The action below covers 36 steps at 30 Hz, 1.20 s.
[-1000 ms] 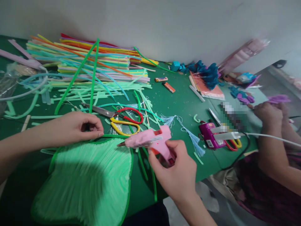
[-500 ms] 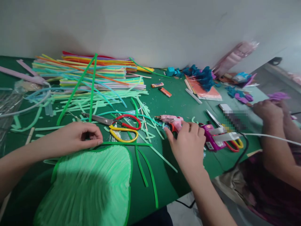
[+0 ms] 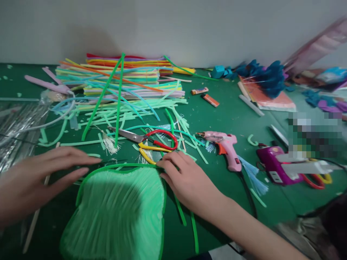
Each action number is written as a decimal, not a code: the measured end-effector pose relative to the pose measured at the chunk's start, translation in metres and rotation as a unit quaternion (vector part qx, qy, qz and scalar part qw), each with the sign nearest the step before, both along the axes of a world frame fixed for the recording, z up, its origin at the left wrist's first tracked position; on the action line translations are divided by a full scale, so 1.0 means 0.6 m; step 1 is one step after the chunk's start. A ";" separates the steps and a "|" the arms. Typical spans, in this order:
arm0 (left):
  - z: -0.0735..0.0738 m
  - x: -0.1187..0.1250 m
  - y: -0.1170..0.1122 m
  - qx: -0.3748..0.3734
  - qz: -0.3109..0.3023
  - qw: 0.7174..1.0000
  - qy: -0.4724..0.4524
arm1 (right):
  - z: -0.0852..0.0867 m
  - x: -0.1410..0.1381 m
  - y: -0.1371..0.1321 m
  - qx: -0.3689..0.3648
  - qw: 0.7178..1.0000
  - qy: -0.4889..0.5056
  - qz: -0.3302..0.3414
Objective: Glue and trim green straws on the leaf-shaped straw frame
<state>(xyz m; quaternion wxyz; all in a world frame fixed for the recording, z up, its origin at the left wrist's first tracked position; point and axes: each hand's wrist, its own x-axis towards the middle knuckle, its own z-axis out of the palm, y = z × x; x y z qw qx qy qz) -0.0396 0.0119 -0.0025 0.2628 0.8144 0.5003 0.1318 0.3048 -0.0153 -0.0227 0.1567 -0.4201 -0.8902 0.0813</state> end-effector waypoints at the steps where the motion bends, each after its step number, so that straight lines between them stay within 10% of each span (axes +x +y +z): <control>1: -0.006 -0.026 -0.017 0.001 0.017 1.000 0.013 | -0.001 0.002 0.002 -0.002 1.000 0.000 0.009; 6: -0.043 -0.088 -0.057 0.016 -0.005 1.000 0.027 | -0.005 0.008 0.009 0.019 0.999 -0.013 0.034; 16: -0.049 -0.070 -0.018 0.020 -0.105 0.994 0.034 | 0.038 0.002 0.021 0.050 0.997 -0.048 0.042; 36: -0.061 -0.048 -0.039 0.089 -0.083 0.992 0.029 | 0.047 -0.004 0.019 0.025 0.998 -0.053 0.037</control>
